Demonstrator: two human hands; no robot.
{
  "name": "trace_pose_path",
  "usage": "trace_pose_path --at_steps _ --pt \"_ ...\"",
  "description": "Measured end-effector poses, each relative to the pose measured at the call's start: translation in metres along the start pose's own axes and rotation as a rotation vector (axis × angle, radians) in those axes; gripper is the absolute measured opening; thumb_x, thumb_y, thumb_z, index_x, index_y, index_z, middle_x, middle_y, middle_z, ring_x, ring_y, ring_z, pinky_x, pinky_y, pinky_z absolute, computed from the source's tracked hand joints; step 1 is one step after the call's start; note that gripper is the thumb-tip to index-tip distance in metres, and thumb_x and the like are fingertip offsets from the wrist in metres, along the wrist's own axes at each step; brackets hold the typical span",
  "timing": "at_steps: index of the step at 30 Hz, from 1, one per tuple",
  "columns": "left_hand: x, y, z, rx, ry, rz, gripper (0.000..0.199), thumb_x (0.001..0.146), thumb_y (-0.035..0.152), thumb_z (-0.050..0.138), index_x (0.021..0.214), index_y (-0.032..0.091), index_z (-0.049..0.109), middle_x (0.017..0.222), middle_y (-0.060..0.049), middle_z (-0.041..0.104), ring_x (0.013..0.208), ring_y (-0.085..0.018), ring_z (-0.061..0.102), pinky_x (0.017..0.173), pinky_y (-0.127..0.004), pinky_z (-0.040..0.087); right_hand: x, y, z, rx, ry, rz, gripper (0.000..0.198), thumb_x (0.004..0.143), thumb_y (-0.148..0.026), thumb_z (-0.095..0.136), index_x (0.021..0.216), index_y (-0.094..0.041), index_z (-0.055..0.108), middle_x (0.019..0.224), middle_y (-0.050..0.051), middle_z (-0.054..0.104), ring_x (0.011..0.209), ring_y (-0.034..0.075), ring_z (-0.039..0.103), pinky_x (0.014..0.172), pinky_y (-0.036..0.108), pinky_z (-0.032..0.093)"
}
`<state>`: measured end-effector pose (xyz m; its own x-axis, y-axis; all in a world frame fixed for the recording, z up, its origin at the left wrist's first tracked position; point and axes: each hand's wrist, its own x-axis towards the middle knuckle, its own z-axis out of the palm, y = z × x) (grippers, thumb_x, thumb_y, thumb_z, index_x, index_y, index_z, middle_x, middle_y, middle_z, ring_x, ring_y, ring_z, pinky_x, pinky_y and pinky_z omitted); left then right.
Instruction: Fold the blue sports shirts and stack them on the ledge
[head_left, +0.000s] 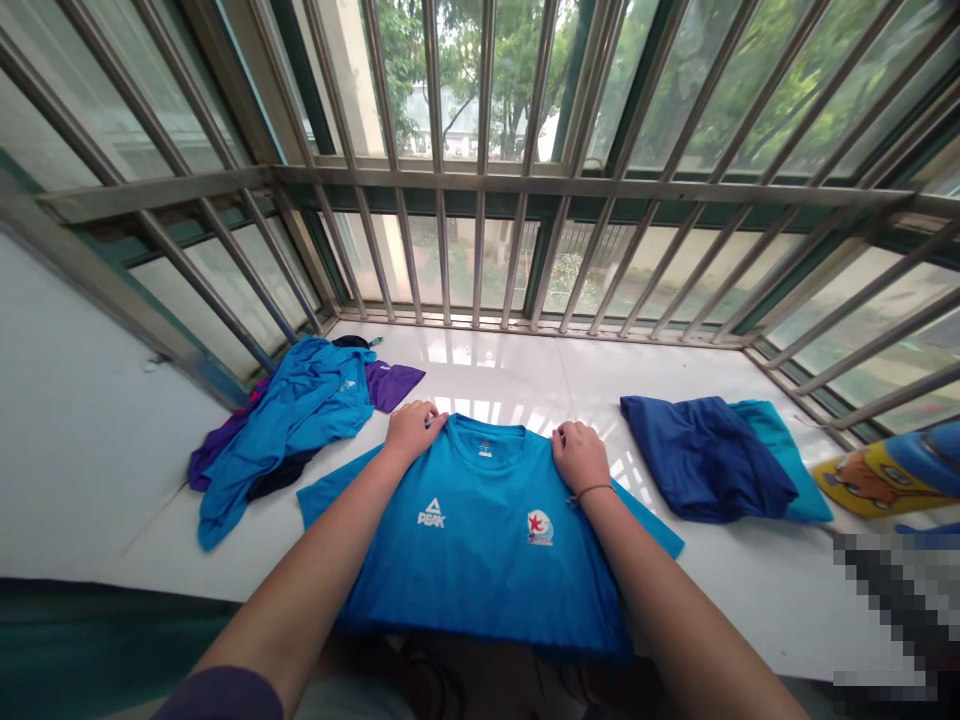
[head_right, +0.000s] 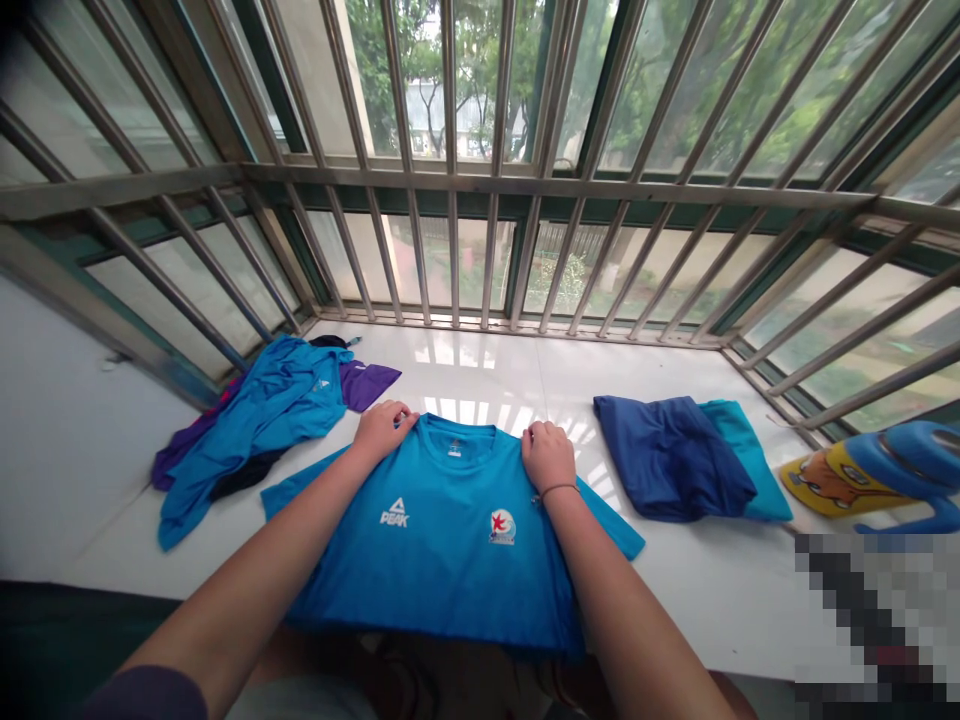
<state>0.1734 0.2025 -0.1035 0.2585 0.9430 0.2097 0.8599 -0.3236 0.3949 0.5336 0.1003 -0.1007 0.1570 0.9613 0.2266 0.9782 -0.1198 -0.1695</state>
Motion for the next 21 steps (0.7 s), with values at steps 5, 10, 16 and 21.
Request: trace_pose_path --at_steps 5,10,16,21 --pt "0.024 0.022 0.005 0.017 -0.108 0.132 0.031 0.097 0.054 0.074 0.102 0.023 0.075 0.108 -0.010 0.075 0.111 -0.032 0.067 0.090 -0.039 0.047 -0.001 -0.001 0.002 -0.014 0.020 -0.025 0.025 0.110 -0.033 0.053 0.110 -0.018 0.073 0.109 0.013 0.071 0.102 0.027 0.060 0.087 0.036 0.041" --pt "0.027 0.029 0.022 -0.047 -0.122 0.165 0.015 0.102 0.038 0.069 0.096 0.025 0.074 0.103 -0.005 0.077 0.104 -0.026 0.070 0.090 -0.036 0.050 -0.001 0.005 0.008 -0.015 0.021 -0.319 0.050 0.100 -0.008 0.054 0.145 -0.026 0.069 0.141 0.012 0.068 0.127 0.028 0.058 0.105 0.039 0.043" --pt "0.019 0.026 0.031 -0.064 -0.016 0.115 0.019 0.105 0.037 0.063 0.096 0.024 0.073 0.102 -0.007 0.075 0.105 -0.028 0.068 0.094 -0.039 0.049 0.010 0.000 -0.002 -0.131 -0.178 -0.610 0.060 0.102 -0.009 0.056 0.154 -0.039 0.064 0.164 0.009 0.055 0.139 0.032 0.054 0.112 0.046 0.043" --pt "0.020 0.027 0.032 -0.058 0.012 0.104 0.018 0.104 0.036 0.065 0.093 0.023 0.073 0.098 -0.007 0.074 0.101 -0.027 0.067 0.090 -0.037 0.049 0.022 -0.013 -0.013 -0.117 -0.287 -0.555 0.047 0.107 -0.014 0.049 0.149 -0.027 0.067 0.154 0.012 0.064 0.139 0.031 0.055 0.114 0.045 0.042"
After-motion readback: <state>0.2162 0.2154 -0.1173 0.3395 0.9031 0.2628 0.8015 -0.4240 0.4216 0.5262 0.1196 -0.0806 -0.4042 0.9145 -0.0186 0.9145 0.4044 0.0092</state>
